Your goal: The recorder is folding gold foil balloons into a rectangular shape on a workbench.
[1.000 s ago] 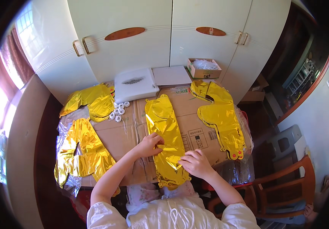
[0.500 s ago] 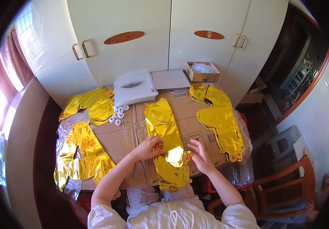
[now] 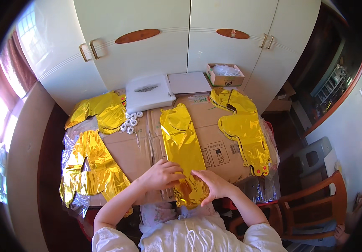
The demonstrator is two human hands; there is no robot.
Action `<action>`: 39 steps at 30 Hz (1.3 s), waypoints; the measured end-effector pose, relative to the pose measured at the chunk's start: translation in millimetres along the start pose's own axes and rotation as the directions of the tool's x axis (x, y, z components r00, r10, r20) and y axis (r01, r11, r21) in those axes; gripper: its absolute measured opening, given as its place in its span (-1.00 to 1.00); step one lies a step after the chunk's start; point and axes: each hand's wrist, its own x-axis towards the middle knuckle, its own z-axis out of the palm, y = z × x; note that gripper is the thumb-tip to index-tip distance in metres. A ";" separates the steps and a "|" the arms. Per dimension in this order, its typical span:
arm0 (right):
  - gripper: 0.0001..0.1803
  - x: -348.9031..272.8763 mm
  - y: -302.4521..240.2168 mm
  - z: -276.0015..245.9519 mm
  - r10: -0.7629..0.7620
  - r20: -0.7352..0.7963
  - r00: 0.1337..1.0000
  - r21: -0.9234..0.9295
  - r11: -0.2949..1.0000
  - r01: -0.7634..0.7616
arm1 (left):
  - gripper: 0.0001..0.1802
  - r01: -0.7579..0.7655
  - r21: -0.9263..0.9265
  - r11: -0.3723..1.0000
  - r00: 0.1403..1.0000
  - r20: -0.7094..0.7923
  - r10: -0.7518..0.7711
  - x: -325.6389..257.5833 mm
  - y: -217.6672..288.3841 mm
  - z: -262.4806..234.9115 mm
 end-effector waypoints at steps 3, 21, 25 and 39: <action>0.13 -0.6 4.8 0.5 -0.029 -0.100 0.995 0.058 0.998 0.035 | -0.61 0.003 0.058 0.998 1.000 0.001 -0.003 -2.1 17.5 -2.8; -0.31 10.5 15.1 16.4 0.250 -0.290 0.924 0.351 0.926 -0.140 | -0.72 0.546 -0.406 0.733 0.774 -0.091 -0.627 30.9 -15.2 25.8; -0.29 11.6 12.7 22.4 0.184 -0.394 0.901 0.161 0.978 -0.130 | -0.69 0.598 -0.298 0.744 0.762 -0.077 -0.643 40.4 -27.9 29.9; -0.35 13.7 14.5 31.9 0.265 -0.490 0.830 0.269 0.952 -0.145 | -0.25 0.477 -0.454 0.753 0.875 0.164 -0.455 5.5 -36.4 6.4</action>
